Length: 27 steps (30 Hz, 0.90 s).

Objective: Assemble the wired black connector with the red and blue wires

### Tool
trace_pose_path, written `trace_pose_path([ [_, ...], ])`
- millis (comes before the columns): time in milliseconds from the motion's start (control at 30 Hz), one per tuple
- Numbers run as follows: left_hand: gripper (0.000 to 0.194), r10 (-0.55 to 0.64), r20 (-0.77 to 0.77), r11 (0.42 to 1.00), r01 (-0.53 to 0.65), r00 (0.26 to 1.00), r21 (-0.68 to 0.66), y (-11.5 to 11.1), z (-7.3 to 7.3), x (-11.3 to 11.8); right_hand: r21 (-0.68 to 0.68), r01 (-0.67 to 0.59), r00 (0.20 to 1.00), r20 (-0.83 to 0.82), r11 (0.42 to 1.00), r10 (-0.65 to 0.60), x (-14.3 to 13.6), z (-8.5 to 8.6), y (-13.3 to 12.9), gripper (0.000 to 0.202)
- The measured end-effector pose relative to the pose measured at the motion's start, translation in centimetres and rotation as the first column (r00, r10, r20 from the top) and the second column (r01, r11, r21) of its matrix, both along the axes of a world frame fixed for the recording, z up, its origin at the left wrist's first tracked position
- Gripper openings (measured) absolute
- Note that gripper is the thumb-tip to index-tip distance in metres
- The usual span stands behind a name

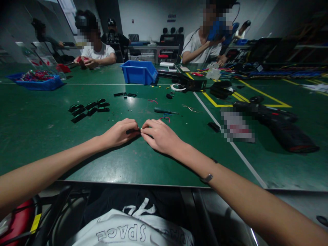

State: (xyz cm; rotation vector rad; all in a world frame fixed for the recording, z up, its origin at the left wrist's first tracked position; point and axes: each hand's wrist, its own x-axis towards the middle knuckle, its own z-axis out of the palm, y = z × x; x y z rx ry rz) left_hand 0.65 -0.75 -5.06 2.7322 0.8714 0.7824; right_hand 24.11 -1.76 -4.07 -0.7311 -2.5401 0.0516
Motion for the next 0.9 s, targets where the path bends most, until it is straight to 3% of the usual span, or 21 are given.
trace_pose_path([
  [900,0.018,-0.002,-0.014,1.0,0.002,1.0,0.001,0.05,0.16,-0.09,0.049,-0.001,0.999,0.034,0.999,-0.001,0.11,0.09,0.14,0.024],
])
